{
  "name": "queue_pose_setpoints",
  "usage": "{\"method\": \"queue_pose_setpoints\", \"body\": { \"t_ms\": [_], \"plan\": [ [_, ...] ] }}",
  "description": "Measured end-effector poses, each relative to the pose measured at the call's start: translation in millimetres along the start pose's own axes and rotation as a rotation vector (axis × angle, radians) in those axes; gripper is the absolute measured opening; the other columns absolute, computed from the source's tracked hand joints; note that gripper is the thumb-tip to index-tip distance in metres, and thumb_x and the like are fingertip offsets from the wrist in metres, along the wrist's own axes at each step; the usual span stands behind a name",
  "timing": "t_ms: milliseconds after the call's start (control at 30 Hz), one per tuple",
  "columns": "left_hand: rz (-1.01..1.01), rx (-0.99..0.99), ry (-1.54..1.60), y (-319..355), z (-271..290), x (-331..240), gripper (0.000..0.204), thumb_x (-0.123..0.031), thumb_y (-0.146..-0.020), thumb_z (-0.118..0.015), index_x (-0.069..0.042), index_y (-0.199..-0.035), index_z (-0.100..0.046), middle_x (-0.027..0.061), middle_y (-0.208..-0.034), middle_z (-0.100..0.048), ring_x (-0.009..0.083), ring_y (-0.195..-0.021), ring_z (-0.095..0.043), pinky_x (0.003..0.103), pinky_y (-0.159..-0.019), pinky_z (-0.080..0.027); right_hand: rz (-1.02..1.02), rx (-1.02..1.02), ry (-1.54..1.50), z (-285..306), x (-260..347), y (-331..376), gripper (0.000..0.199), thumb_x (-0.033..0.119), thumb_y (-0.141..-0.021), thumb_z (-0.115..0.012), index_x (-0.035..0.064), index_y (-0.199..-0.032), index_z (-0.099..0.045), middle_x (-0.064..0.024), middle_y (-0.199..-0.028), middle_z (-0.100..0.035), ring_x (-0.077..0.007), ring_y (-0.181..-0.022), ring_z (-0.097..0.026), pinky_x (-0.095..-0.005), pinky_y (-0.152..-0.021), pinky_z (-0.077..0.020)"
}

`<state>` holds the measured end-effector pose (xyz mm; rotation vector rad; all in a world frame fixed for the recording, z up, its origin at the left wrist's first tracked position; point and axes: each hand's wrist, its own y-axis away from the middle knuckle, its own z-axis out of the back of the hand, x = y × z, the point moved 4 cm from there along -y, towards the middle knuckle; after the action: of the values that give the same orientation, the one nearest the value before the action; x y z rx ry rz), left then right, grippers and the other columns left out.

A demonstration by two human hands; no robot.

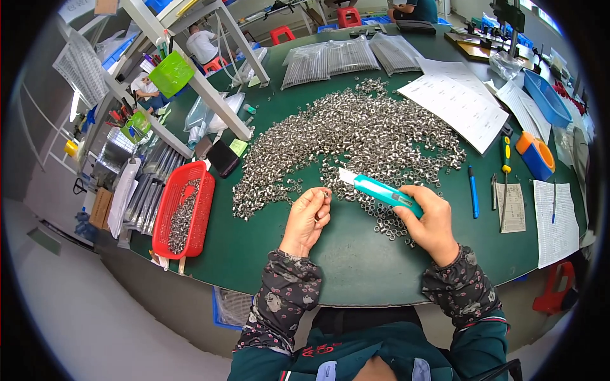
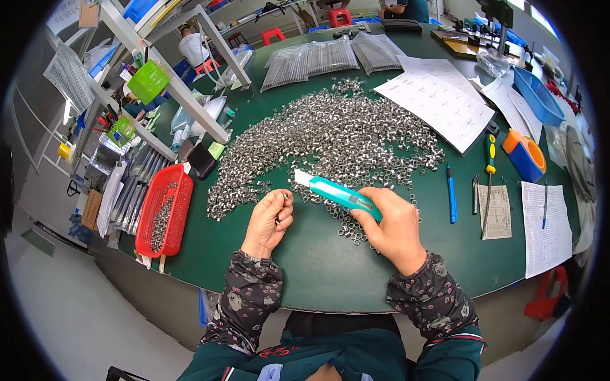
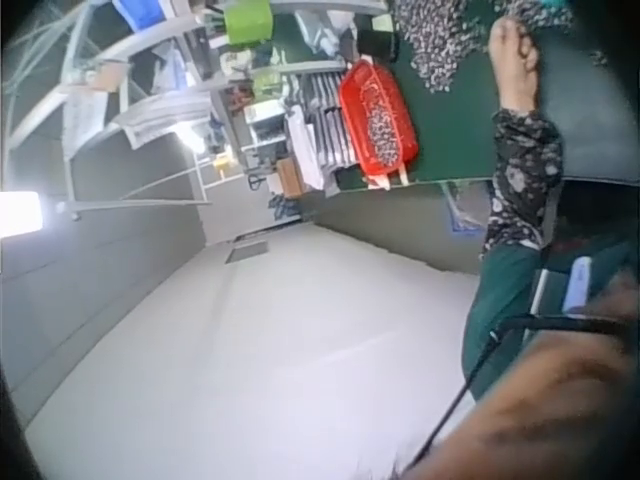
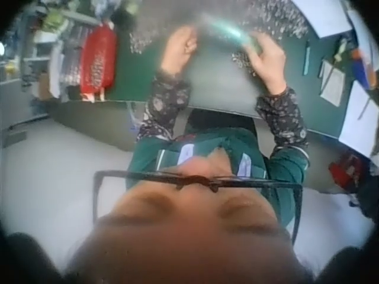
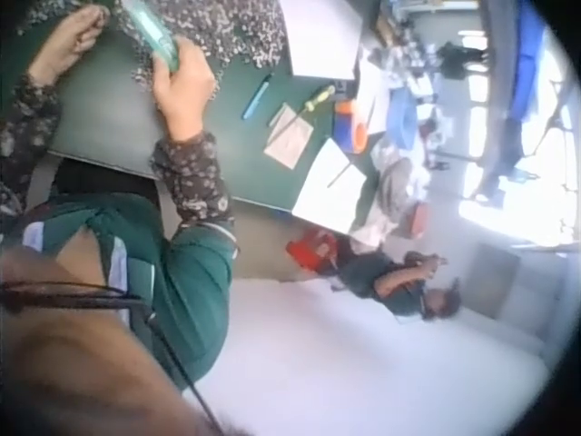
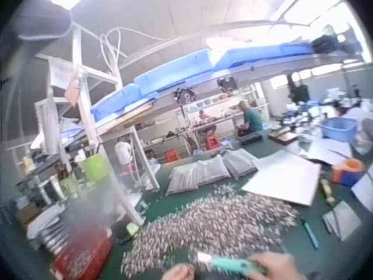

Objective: Manually inspecting and sorting small metal hardware components using a hand tool at an industrial workbench.

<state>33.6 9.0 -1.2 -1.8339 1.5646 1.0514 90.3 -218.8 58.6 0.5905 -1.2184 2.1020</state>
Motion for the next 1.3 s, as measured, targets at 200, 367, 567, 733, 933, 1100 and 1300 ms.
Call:
{"method": "queue_pose_setpoints", "body": {
  "t_ms": [200, 367, 567, 733, 933, 1100, 1300],
  "plan": [
    [0.011, 0.04, 0.228, -1.3, -4.9, -8.7, 0.017, -0.018, -0.09, -0.045, -0.002, -0.091, -0.051, 0.0062, -0.083, -0.048, 0.0103, -0.058, -0.039, 0.019, -0.043, -0.029, -0.021, -0.01, -0.013, 3.4, -0.4, -1.7, 0.023, 0.014, -0.071, -0.067, 0.0034, -0.09, -0.06, -0.0127, -0.077, -0.06, -0.0286, -0.064, -0.058, -0.034, -0.055, -0.0448],
    [-0.024, -0.107, -0.285, -6.4, 4.5, -2.2, 0.011, -0.013, -0.086, -0.053, -0.003, -0.088, -0.054, -0.0006, -0.07, -0.048, 0.0065, -0.054, -0.036, 0.019, -0.043, -0.028, 0.004, -0.017, -0.031, -0.6, 2.5, -0.8, 0.024, 0.014, -0.07, -0.068, 0.0032, -0.09, -0.06, -0.0125, -0.076, -0.06, -0.0285, -0.063, -0.058, -0.034, -0.054, -0.0444],
    [-0.338, -0.255, -1.408, -7.3, -20.2, -1.1, 0.011, -0.013, -0.078, -0.061, -0.007, -0.086, -0.057, 0.0042, -0.064, -0.055, 0.0159, -0.053, -0.051, 0.029, -0.05, -0.04, 0.0, -0.007, -0.027, 1.2, 2.9, 0.7, 0.024, 0.014, -0.07, -0.067, 0.0031, -0.091, -0.06, -0.0126, -0.075, -0.059, -0.0286, -0.063, -0.058, -0.0341, -0.053, -0.0441],
    [-0.411, -0.23, -1.584, -5.8, -28.9, -0.1, 0.008, -0.013, -0.079, -0.058, -0.007, -0.084, -0.054, 0.0091, -0.077, -0.059, 0.0291, -0.068, -0.057, 0.039, -0.057, -0.044, -0.007, 0.013, -0.029, 0.5, 3.7, -0.2, 0.024, 0.014, -0.071, -0.067, 0.0034, -0.091, -0.06, -0.0127, -0.076, -0.06, -0.0289, -0.065, -0.058, -0.0342, -0.056, -0.0448],
    [-0.5, -0.266, -1.568, -10.0, -24.2, -4.3, 0.009, -0.012, -0.081, -0.056, -0.005, -0.083, -0.052, 0.0075, -0.077, -0.059, 0.0271, -0.069, -0.058, 0.037, -0.058, -0.044, -0.022, 0.032, -0.022, -0.2, 4.7, -1.9, 0.024, 0.017, -0.071, -0.067, 0.0048, -0.091, -0.061, -0.0128, -0.079, -0.06, -0.0299, -0.068, -0.059, -0.0352, -0.058, -0.046],
    [-0.14, -0.117, -0.07, -7.1, 5.1, -10.7, 0.004, -0.012, -0.09, -0.048, -0.008, -0.092, -0.048, -0.0002, -0.073, -0.046, 0.0048, -0.053, -0.036, 0.016, -0.039, -0.024, 0.021, 0.184, 0.198, -6.0, 2.6, 7.0, 0.024, 0.019, -0.069, -0.067, 0.0078, -0.089, -0.06, -0.0092, -0.069, -0.056, -0.0287, -0.063, -0.057, -0.0383, -0.054, -0.0446],
    [-0.135, -0.084, 0.217, -0.6, 8.9, -21.6, 0.004, -0.011, -0.09, -0.048, -0.008, -0.089, -0.051, 0.0083, -0.089, -0.054, 0.0074, -0.055, -0.039, 0.017, -0.039, -0.029, 0.27, 0.369, 0.338, -14.5, 21.8, 12.6, 0.026, 0.017, -0.065, -0.069, 0.0097, -0.086, -0.058, -0.0053, -0.066, -0.051, -0.0226, -0.062, -0.055, -0.0344, -0.051, -0.0438]
  ]
}}
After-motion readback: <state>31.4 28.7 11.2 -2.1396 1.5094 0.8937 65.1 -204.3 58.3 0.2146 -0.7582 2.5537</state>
